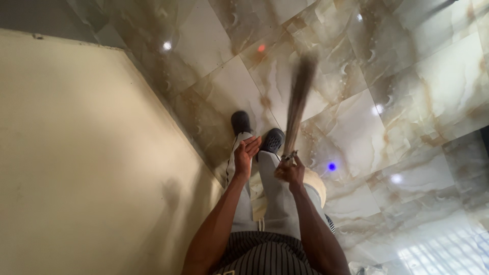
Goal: The person moves a chair away from a table and then sweeps the tiled floor using a handheld broom.
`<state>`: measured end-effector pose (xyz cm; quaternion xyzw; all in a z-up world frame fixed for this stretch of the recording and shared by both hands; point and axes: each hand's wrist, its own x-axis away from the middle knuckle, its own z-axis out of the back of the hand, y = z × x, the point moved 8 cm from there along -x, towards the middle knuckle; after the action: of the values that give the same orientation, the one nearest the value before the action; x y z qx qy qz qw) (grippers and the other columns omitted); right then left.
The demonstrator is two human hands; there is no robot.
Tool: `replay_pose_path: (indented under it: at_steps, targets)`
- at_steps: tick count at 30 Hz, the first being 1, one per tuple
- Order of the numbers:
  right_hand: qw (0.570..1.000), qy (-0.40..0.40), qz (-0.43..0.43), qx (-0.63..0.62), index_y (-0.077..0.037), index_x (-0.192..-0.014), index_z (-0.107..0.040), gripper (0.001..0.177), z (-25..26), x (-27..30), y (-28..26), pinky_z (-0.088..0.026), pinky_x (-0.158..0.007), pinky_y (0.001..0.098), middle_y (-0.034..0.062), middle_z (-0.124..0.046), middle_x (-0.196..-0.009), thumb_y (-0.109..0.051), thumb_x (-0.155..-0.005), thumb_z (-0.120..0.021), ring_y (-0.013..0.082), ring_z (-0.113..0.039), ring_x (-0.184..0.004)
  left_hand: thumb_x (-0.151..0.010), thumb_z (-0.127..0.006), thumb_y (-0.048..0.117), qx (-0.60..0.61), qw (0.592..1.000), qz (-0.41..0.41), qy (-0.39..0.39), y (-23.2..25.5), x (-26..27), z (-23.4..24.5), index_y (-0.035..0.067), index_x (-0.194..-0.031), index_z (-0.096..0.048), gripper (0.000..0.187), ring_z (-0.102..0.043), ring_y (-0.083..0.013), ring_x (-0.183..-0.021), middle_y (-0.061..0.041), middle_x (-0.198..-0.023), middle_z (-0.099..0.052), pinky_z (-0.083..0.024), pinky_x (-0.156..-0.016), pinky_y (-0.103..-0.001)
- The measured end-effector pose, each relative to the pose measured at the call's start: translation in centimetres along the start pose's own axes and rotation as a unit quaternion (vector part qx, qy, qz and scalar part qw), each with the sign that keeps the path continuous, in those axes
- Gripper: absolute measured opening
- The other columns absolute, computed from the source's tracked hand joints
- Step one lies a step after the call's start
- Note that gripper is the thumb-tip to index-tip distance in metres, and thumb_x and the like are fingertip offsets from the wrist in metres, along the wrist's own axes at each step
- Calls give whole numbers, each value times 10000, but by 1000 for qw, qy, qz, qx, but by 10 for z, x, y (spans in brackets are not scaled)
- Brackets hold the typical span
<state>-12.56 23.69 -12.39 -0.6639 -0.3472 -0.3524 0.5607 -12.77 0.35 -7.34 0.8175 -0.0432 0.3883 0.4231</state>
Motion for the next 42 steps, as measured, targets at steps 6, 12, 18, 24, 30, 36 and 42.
replay_pose_path:
  at_steps: [6,12,18,24,30,36,42]
  targets:
    - [990,20,-55,131,-72,-1409,-571,582,-22,-59,17,-524,-487,330,118,-695,-775,41,-845,-657,196,-658,-584,-998,-406,679,-29,999,11,-7,16,-8,0,-23,-1419,-525,827,-562,-328,-1387,-205,-1442,-618,-388,-1185,-476]
    - [990,-46,-72,112,-94,-1435,-584,629,-103,-37,-18,-500,-481,327,111,-687,-804,39,-829,-687,194,-649,-591,-1018,-425,646,-34,999,5,-21,32,-17,10,-51,-1406,-516,803,-578,-341,-1374,-237,-1432,-617,-411,-1182,-470]
    - [999,5,-38,36,-188,-1450,-532,695,-82,27,-30,-560,-518,324,91,-707,-945,12,-807,-708,182,-682,-667,-1029,-408,637,-38,999,22,-32,38,-25,17,-59,-1396,-521,794,-595,-331,-1355,-244,-1415,-631,-431,-1156,-457]
    - [977,201,21,-70,-48,-1349,-627,472,21,33,10,-592,-579,340,145,-717,-960,-14,-882,-686,223,-715,-741,-1021,-395,644,-64,995,48,-53,48,-28,8,-60,-1411,-503,812,-589,-322,-1354,-233,-1430,-618,-424,-1153,-450]
    - [980,167,33,-101,-20,-1186,-630,346,76,-31,-14,-558,-524,354,109,-675,-839,54,-849,-655,218,-668,-658,-1018,-399,655,-80,991,65,-79,52,-29,1,-67,-1418,-490,830,-572,-323,-1380,-244,-1442,-608,-404,-1178,-453]
    - [965,88,-5,248,-82,-1282,-730,508,16,-79,-20,-606,-560,336,122,-782,-873,-70,-775,-762,204,-726,-656,-1005,-400,673,-98,990,65,-79,50,-30,2,-65,-1425,-487,854,-571,-330,-1379,-242,-1439,-610,-402,-1180,-461]
    - [938,73,57,335,-143,-1422,-611,831,-72,-58,-44,-586,-659,337,167,-761,-937,-97,-630,-858,191,-724,-708,-1012,-408,658,-90,991,48,-84,56,-33,1,-59,-1407,-499,823,-569,-332,-1383,-240,-1430,-616,-398,-1183,-468]
